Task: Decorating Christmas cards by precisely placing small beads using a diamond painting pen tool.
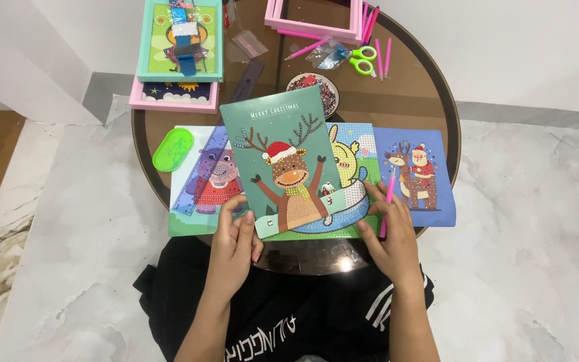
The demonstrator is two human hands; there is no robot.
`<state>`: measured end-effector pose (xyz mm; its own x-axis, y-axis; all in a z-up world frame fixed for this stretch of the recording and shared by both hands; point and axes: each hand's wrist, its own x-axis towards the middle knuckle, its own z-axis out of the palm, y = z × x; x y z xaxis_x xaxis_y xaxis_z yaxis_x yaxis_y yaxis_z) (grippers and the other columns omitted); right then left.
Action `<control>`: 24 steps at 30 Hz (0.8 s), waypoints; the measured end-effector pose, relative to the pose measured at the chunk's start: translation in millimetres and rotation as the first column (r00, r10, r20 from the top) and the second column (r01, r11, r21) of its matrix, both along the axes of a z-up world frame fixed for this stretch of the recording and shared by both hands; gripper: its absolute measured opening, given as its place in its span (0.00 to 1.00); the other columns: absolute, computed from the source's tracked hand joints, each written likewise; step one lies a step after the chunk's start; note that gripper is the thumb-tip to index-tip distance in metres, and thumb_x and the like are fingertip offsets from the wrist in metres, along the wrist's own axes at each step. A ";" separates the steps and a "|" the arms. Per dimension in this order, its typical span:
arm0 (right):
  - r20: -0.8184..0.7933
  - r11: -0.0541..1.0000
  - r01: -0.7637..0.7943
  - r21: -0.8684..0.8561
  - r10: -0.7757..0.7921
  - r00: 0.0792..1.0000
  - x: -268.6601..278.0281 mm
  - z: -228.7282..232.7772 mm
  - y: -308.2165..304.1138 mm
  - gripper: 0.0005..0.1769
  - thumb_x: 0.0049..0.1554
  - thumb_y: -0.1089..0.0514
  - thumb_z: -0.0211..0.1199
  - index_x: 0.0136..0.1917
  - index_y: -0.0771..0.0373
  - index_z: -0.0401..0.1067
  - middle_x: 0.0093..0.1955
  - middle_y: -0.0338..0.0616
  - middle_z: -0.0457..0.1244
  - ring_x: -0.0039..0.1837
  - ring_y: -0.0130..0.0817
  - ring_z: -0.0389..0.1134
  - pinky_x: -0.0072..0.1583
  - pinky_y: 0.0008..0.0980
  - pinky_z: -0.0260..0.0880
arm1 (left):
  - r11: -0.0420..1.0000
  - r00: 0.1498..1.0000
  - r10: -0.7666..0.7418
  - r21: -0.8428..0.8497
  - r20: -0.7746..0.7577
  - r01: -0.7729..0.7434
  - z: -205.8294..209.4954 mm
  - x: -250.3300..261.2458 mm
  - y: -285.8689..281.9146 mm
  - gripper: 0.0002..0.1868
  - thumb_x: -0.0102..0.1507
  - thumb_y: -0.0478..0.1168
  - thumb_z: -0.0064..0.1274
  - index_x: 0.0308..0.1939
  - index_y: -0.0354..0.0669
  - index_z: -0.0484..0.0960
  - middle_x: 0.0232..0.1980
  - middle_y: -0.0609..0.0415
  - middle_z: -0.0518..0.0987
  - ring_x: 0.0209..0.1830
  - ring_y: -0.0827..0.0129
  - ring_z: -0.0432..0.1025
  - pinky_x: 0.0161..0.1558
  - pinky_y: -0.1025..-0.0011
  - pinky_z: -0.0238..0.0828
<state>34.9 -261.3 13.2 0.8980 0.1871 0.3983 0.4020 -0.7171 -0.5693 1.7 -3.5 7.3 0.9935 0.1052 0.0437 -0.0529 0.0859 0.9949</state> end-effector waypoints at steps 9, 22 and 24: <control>0.096 0.999 -0.037 0.018 0.035 0.995 0.3 -7.0 0.8 0.22 0.41 0.52 0.71 0.42 0.57 0.60 0.65 0.41 0.62 0.75 0.46 0.54 0.73 0.48 0.50 | 0.993 0.996 0.011 0.114 -0.092 -0.001 1.1 -0.4 -0.1 0.17 0.68 0.39 0.33 0.60 0.38 0.60 0.19 0.57 0.69 0.11 0.79 0.60 0.15 0.82 0.53; 0.110 0.985 -0.052 0.164 0.034 0.993 -9.7 -6.3 27.5 0.25 0.39 0.60 0.73 0.40 0.55 0.56 0.63 0.44 0.63 0.75 0.49 0.54 0.73 0.50 0.48 | 0.996 0.994 -0.022 0.085 -0.109 0.032 -1.8 -2.8 2.0 0.18 0.68 0.40 0.32 0.61 0.38 0.58 0.21 0.57 0.68 0.13 0.78 0.60 0.16 0.81 0.53; 0.132 0.981 -0.034 0.190 0.009 0.991 -9.8 -11.8 27.5 0.24 0.41 0.63 0.71 0.40 0.56 0.55 0.61 0.48 0.64 0.75 0.48 0.53 0.74 0.49 0.48 | 0.997 0.993 -0.026 0.069 -0.115 0.034 -2.8 -3.4 1.9 0.18 0.68 0.40 0.34 0.61 0.39 0.60 0.21 0.57 0.68 0.13 0.78 0.61 0.17 0.81 0.53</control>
<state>25.1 -233.8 1.4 0.8326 0.1144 0.5420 0.4958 -0.5904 -0.6369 -1.7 -1.7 4.5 0.9951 0.0758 -0.0635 0.0625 0.0153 0.9979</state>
